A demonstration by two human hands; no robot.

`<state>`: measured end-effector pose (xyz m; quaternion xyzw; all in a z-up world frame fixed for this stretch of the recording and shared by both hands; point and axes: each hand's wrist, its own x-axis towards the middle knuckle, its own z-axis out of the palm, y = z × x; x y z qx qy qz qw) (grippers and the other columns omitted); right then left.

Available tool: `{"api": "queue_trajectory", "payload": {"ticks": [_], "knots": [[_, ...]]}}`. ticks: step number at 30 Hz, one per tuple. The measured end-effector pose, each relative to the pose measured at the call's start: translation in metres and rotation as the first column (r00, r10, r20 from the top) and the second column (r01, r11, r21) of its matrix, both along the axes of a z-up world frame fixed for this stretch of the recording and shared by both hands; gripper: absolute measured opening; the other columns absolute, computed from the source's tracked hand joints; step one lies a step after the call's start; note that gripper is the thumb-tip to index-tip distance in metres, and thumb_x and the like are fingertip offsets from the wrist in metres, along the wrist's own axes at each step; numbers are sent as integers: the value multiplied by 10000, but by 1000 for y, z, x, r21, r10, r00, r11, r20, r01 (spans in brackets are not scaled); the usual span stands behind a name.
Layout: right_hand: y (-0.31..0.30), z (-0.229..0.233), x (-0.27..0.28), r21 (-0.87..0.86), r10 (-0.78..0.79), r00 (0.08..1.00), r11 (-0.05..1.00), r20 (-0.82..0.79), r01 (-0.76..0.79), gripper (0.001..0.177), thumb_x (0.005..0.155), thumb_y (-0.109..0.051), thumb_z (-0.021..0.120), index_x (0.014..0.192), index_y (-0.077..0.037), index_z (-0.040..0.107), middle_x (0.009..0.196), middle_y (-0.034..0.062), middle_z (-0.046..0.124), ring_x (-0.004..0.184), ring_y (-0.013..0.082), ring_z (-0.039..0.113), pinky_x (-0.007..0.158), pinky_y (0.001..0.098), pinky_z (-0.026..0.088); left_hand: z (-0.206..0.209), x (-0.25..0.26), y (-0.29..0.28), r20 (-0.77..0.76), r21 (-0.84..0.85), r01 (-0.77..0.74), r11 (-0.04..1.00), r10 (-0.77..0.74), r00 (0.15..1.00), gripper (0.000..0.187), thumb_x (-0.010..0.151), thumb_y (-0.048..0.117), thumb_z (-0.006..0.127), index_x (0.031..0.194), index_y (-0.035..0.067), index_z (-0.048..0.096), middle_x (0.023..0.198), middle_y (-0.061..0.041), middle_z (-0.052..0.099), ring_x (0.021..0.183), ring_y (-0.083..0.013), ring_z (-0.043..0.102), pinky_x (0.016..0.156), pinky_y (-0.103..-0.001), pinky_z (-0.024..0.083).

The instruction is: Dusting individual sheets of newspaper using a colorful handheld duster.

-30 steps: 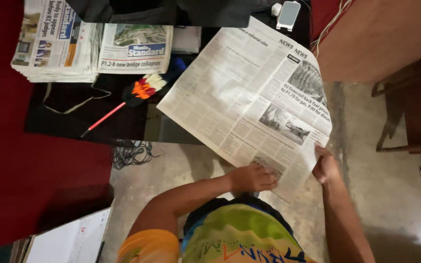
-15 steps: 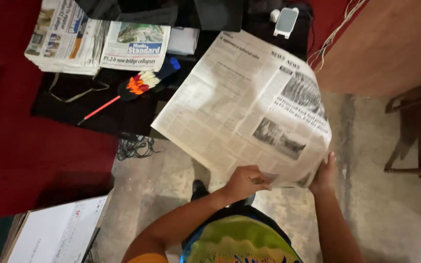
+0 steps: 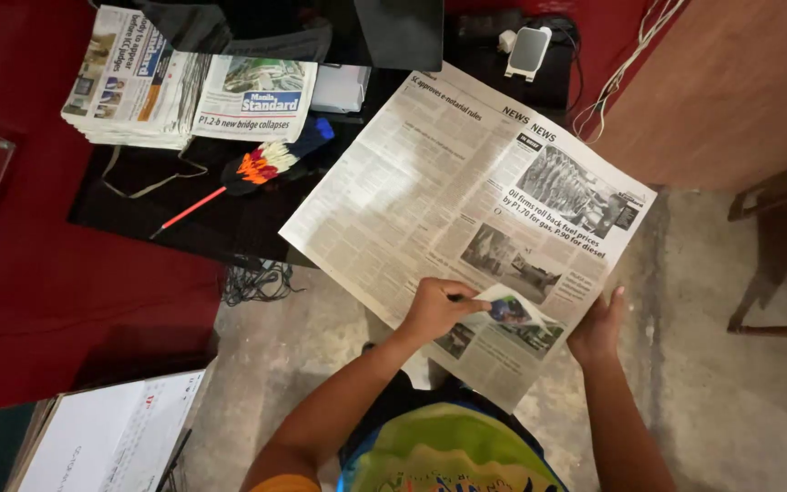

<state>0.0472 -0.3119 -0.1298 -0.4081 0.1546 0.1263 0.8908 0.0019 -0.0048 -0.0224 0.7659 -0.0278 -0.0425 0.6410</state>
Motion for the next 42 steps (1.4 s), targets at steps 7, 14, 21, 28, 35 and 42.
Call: {"api": "queue_trajectory", "payload": {"ticks": [7, 14, 21, 28, 35, 42], "knots": [[4, -9, 14, 53, -58, 996, 997, 62, 55, 612, 1108, -537, 364, 1530, -106, 469, 1462, 89, 581, 1343, 299, 544, 1152, 454, 432, 6, 6, -5, 67, -6, 92, 996, -92, 994, 277, 791, 195, 923, 775, -22, 753, 733, -80, 737, 658, -97, 670, 597, -310, 557], [2, -4, 19, -6, -17, 1000, 1000, 0, 17, 554, 1108, -460, 362, 1492, -84, 497, 1442, 114, 600, 1317, 306, 571, 1139, 451, 442, 8, 4, 1, -88, -35, 176, 984, -178, 980, 226, 897, 194, 825, 998, -6, 795, 826, -79, 772, 704, -93, 669, 630, -277, 533], [13, 20, 15, 20, 12, 990, 1000, 143, -15, 632, 1104, -530, 321, 1561, -105, 420, 1483, 111, 559, 1337, 316, 552, 1158, 474, 420, 7, 7, 5, -157, -97, 61, 993, -76, 985, 297, 751, 157, 918, 957, -14, 791, 860, -83, 790, 732, -92, 702, 652, -269, 563], [21, 18, 19, -13, 2, 993, 1000, 120, 0, 663, 1065, -556, 354, 1567, -125, 404, 1526, 73, 519, 1385, 305, 494, 1169, 477, 386, -14, 9, 15, -87, -70, 104, 992, -110, 990, 231, 884, 178, 871, 954, -28, 794, 823, -126, 731, 745, -117, 626, 651, -296, 501], [17, 7, 19, -146, -56, 998, 988, 7, 56, 661, 1055, -572, 388, 1545, -131, 434, 1500, 54, 544, 1377, 263, 504, 1180, 432, 366, 14, 13, 42, -119, 25, 274, 962, -269, 956, 246, 871, 171, 816, 1086, 51, 803, 918, -102, 805, 784, -115, 732, 708, -284, 581], [-17, -87, 26, -86, -4, 985, 996, 170, 19, 557, 1229, -554, 427, 1489, -65, 481, 1254, 61, 607, 1009, 195, 550, 688, 329, 396, 49, 27, 68, -24, 178, 191, 965, -190, 982, 369, 673, 177, 953, 958, -3, 802, 840, -127, 786, 739, -134, 715, 687, -304, 564]]}}
